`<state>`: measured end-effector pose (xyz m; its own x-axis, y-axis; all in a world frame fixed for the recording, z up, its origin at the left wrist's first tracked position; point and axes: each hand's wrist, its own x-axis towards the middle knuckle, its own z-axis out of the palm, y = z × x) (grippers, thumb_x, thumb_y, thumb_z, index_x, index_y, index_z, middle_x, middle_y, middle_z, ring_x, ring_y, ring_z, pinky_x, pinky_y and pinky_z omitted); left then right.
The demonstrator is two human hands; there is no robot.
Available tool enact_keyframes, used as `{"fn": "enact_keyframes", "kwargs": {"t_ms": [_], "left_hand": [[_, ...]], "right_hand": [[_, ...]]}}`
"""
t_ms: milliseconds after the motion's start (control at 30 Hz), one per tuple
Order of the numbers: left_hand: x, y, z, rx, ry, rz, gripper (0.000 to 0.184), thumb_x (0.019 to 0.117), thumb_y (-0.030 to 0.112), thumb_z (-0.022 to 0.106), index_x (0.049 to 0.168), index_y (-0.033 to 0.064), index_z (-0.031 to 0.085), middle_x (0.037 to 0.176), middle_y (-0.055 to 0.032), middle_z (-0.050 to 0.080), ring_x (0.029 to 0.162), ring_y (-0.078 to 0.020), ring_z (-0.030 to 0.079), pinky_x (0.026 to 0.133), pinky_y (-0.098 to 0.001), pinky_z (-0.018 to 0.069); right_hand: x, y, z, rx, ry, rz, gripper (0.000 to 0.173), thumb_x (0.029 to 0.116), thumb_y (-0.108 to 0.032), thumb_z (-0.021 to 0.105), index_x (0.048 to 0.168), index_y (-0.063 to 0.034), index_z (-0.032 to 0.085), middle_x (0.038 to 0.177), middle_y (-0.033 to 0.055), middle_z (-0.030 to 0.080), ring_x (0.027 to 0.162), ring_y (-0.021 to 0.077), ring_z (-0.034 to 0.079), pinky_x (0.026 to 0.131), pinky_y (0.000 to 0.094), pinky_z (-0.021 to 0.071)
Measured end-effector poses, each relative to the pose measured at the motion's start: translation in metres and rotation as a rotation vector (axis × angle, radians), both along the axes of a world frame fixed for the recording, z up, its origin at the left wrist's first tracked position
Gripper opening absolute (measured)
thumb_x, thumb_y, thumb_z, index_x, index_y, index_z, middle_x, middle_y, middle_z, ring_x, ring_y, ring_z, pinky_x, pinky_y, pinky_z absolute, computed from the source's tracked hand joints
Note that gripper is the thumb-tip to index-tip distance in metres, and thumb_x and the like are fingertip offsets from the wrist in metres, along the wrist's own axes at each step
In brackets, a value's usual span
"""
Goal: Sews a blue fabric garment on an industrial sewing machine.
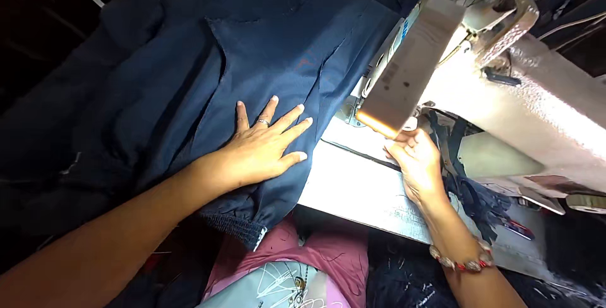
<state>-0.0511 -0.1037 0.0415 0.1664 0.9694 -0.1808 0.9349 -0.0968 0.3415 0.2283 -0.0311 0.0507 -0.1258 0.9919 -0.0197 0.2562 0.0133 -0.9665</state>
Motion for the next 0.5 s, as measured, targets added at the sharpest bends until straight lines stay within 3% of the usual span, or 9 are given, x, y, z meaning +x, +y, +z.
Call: {"fn": "enact_keyframes", "kwargs": {"t_ms": [100, 200, 233, 300, 367, 433, 467, 500], "left_hand": [[0.0, 0.025, 0.003, -0.048, -0.026, 0.022, 0.067, 0.1055, 0.054, 0.042, 0.164, 0.0247, 0.028, 0.172, -0.0056, 0.018, 0.156, -0.0482, 0.006, 0.105, -0.0877, -0.0036], [0.001, 0.055, 0.005, -0.063, -0.034, 0.046, 0.07, 0.1051, 0.057, 0.039, 0.165, 0.0247, 0.023, 0.173, -0.0068, 0.013, 0.156, -0.0487, 0.0, 0.105, -0.0871, -0.0068], [0.002, 0.065, 0.006, -0.061, -0.03, 0.059, 0.071, 0.105, 0.057, 0.04, 0.165, 0.0242, 0.023, 0.173, -0.0074, 0.013, 0.156, -0.0491, -0.001, 0.105, -0.087, -0.0074], [0.007, 0.082, 0.015, -0.081, -0.033, 0.094, 0.07, 0.1056, 0.055, 0.042, 0.165, 0.0227, 0.024, 0.173, -0.0081, 0.012, 0.156, -0.0487, -0.003, 0.105, -0.086, -0.0084], [0.01, 0.094, 0.027, -0.136, -0.039, 0.108, 0.069, 0.107, 0.052, 0.041, 0.166, 0.0222, 0.02, 0.174, -0.0069, 0.009, 0.157, -0.0477, -0.004, 0.107, -0.085, -0.0085], [0.008, 0.098, 0.025, -0.115, -0.069, 0.081, 0.069, 0.1085, 0.052, 0.036, 0.167, 0.0213, 0.015, 0.174, -0.0089, 0.007, 0.156, -0.0492, -0.004, 0.106, -0.0864, -0.0082], [0.004, 0.099, 0.008, 0.038, -0.086, 0.05, 0.069, 0.108, 0.055, 0.032, 0.166, 0.0196, 0.019, 0.172, -0.0129, 0.014, 0.155, -0.0531, 0.003, 0.102, -0.0894, -0.0059], [0.001, 0.103, -0.025, 0.335, -0.103, 0.041, 0.07, 0.1052, 0.06, 0.029, 0.162, 0.0185, 0.035, 0.165, -0.0161, 0.034, 0.15, -0.0568, 0.021, 0.098, -0.0933, 0.0001]], "right_hand": [[-0.026, 0.013, -0.01, 0.052, 0.047, -0.025, 0.047, 0.0881, 0.009, 0.067, 0.131, -0.0034, 0.053, 0.109, 0.0035, 0.066, 0.092, 0.0059, 0.067, 0.081, 0.027, 0.0586], [-0.042, 0.018, -0.016, 0.053, -0.03, -0.073, 0.04, 0.0966, -0.009, 0.067, 0.135, -0.0128, 0.056, 0.118, 0.0048, 0.065, 0.101, 0.0107, 0.064, 0.085, 0.0328, 0.0553], [-0.046, 0.017, -0.018, 0.041, -0.047, -0.094, 0.039, 0.0977, -0.011, 0.067, 0.135, -0.012, 0.056, 0.121, 0.0076, 0.065, 0.105, 0.014, 0.063, 0.088, 0.0361, 0.0541], [-0.05, 0.011, -0.019, 0.006, -0.056, -0.081, 0.043, 0.0991, -0.01, 0.064, 0.14, -0.0071, 0.052, 0.126, 0.0095, 0.063, 0.107, 0.0125, 0.063, 0.091, 0.0334, 0.0538], [-0.048, -0.009, -0.013, 0.032, -0.128, 0.038, 0.036, 0.0961, -0.001, 0.061, 0.131, 0.0026, 0.053, 0.105, 0.0077, 0.063, 0.084, 0.0061, 0.061, 0.075, 0.0245, 0.053], [-0.036, -0.042, 0.013, 0.046, -0.168, 0.322, 0.024, 0.0919, -0.001, 0.064, 0.114, 0.0091, 0.063, 0.095, 0.0097, 0.068, 0.078, 0.0058, 0.063, 0.071, 0.0225, 0.0541], [-0.029, -0.059, 0.028, 0.093, -0.081, 0.499, 0.02, 0.0941, -0.007, 0.063, 0.107, 0.008, 0.069, 0.094, 0.006, 0.071, 0.081, 0.0004, 0.065, 0.074, 0.0174, 0.0542], [-0.023, -0.073, 0.042, 0.141, 0.085, 0.676, 0.025, 0.1007, -0.015, 0.058, 0.105, 0.0062, 0.07, 0.098, 0.0039, 0.074, 0.091, -0.002, 0.066, 0.083, 0.0162, 0.0544]]}}
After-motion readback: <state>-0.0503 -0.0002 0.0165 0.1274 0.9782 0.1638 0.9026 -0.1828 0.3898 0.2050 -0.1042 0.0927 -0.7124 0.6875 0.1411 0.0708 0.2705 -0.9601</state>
